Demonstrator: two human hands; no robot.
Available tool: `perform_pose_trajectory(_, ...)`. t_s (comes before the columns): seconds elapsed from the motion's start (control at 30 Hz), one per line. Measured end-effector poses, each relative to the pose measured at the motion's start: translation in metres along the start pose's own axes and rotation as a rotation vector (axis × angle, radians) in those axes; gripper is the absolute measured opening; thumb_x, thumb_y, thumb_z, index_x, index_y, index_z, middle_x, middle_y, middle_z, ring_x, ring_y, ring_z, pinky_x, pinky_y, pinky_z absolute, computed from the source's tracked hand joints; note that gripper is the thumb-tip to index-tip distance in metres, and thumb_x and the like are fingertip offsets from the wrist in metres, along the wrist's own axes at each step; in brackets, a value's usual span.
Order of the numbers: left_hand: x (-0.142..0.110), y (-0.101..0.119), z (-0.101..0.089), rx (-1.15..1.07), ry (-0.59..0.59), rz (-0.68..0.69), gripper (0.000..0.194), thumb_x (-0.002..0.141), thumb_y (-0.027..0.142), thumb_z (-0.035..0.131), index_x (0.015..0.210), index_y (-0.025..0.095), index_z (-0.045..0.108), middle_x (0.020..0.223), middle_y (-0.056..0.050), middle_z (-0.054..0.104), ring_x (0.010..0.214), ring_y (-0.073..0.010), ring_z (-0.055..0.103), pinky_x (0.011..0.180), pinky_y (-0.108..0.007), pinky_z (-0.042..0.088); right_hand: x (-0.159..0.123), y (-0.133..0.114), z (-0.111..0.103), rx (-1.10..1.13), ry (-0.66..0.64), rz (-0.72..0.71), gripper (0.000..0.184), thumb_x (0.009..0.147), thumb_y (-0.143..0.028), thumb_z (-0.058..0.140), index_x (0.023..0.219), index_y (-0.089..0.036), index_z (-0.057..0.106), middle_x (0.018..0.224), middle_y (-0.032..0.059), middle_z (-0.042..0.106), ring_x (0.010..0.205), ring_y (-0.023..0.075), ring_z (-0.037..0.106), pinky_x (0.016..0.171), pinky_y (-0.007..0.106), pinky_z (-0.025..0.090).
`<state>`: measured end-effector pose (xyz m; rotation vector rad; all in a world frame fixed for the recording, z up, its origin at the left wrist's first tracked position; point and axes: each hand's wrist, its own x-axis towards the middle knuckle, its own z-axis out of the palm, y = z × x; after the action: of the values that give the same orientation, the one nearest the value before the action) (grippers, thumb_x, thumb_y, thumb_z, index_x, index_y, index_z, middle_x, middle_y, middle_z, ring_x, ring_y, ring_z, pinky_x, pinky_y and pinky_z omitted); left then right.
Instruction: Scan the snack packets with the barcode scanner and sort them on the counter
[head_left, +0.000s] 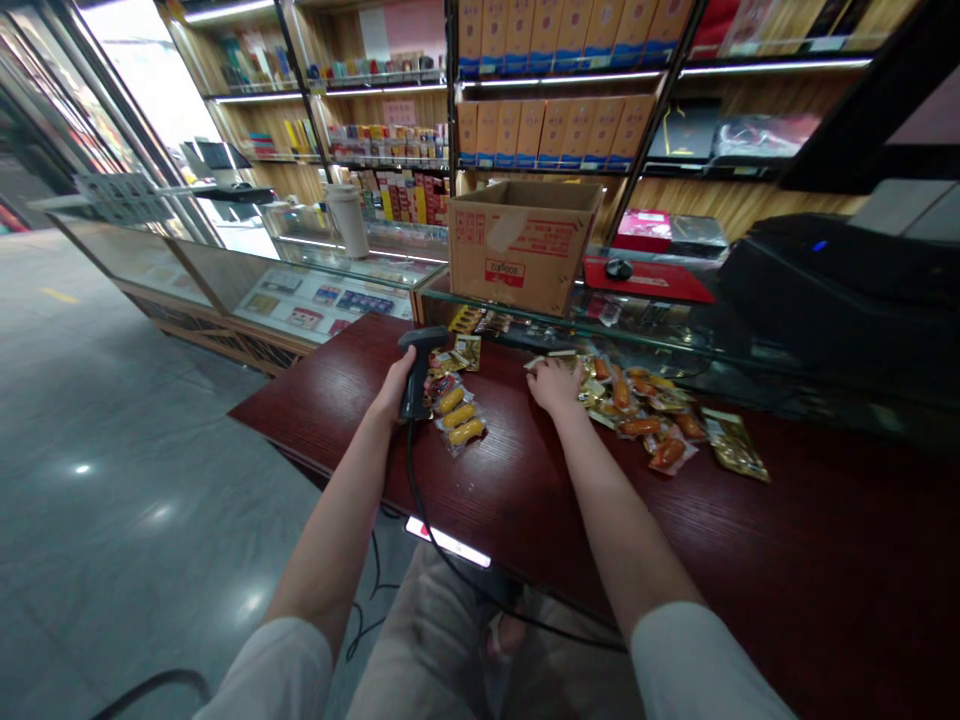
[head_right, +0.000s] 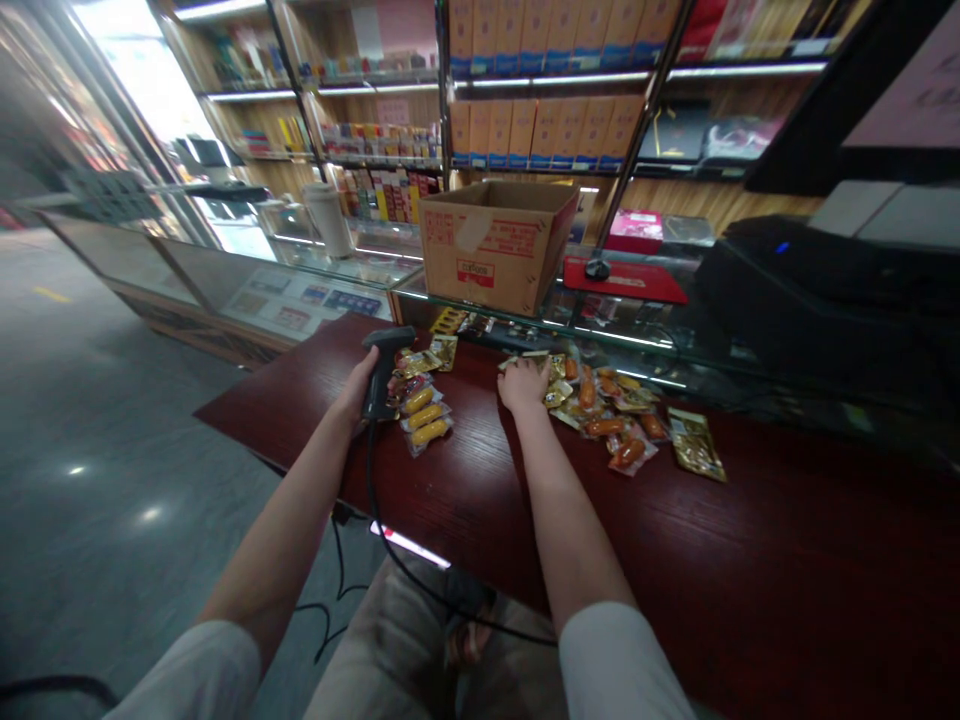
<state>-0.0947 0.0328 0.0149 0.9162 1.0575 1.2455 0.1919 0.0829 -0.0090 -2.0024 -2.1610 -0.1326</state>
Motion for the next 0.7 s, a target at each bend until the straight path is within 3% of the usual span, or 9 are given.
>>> perform_pose_trajectory(0.17, 0.001, 0.000, -0.001, 0.014, -0.011, 0.006, 0.071, 0.081, 0.077, 0.059, 0.098, 0.010, 0.073, 0.053, -0.001, 0.058, 0.042, -0.0117, 0.050, 0.042, -0.023, 0.038, -0.004, 0.021, -0.010, -0.092, -0.027, -0.001, 0.037, 0.097, -0.030, 0.047, 0.122, -0.018, 0.072, 0.135, 0.0167, 0.066, 0.132, 0.0310, 0.052, 0.120, 0.060, 0.012)
perform_pose_trajectory(0.3, 0.007, -0.001, -0.006, 0.011, 0.042, 0.014, 0.068, 0.083, 0.076, 0.058, 0.093, 0.011, 0.072, 0.051, -0.002, 0.058, 0.041, -0.0116, 0.052, 0.042, -0.022, 0.039, -0.003, 0.017, -0.021, -0.156, -0.098, 0.064, 0.036, 0.095, -0.033, 0.053, 0.120, -0.015, 0.073, 0.136, 0.0199, 0.065, 0.134, 0.0361, 0.051, 0.120, 0.064, 0.007)
perform_pose_trajectory(0.4, 0.011, -0.002, -0.011, -0.005, 0.121, 0.025, 0.065, 0.086, 0.073, 0.057, 0.093, 0.010, 0.071, 0.049, -0.001, 0.058, 0.040, -0.0112, 0.051, 0.042, -0.022, 0.039, 0.012, -0.007, -0.026, -0.075, -0.068, 0.020, 0.037, 0.095, -0.033, 0.053, 0.121, -0.014, 0.072, 0.135, 0.0202, 0.065, 0.135, 0.0357, 0.051, 0.121, 0.061, 0.010)
perform_pose_trajectory(0.47, 0.012, -0.002, -0.012, -0.018, 0.165, 0.034, 0.064, 0.087, 0.071, 0.057, 0.095, 0.010, 0.071, 0.050, -0.001, 0.059, 0.040, -0.0109, 0.051, 0.043, -0.022, 0.040, 0.026, -0.029, -0.024, 0.068, -0.056, -0.022, 0.041, 0.096, -0.034, 0.051, 0.129, -0.015, 0.066, 0.135, 0.0185, 0.065, 0.131, 0.0322, 0.055, 0.120, 0.056, 0.021)
perform_pose_trajectory(0.57, 0.012, -0.002, -0.013, -0.025, 0.204, 0.079, 0.063, 0.087, 0.069, 0.060, 0.101, 0.009, 0.070, 0.052, -0.001, 0.060, 0.040, -0.0109, 0.051, 0.044, -0.023, 0.041, 0.048, -0.063, -0.015, 0.267, -0.157, 0.025, 0.053, 0.097, -0.048, 0.053, 0.136, -0.014, 0.059, 0.138, 0.0203, 0.061, 0.127, 0.0326, 0.058, 0.109, 0.050, 0.038)
perform_pose_trajectory(0.7, 0.012, -0.003, -0.014, 0.011, 0.194, 0.105, 0.065, 0.085, 0.069, 0.064, 0.108, 0.008, 0.070, 0.052, -0.001, 0.061, 0.042, -0.0130, 0.054, 0.044, -0.024, 0.042, 0.067, -0.092, 0.000, 0.296, -0.211, 0.099, 0.066, 0.090, -0.064, 0.058, 0.131, -0.013, 0.064, 0.143, 0.0250, 0.054, 0.136, 0.0402, 0.047, 0.107, 0.057, 0.037)
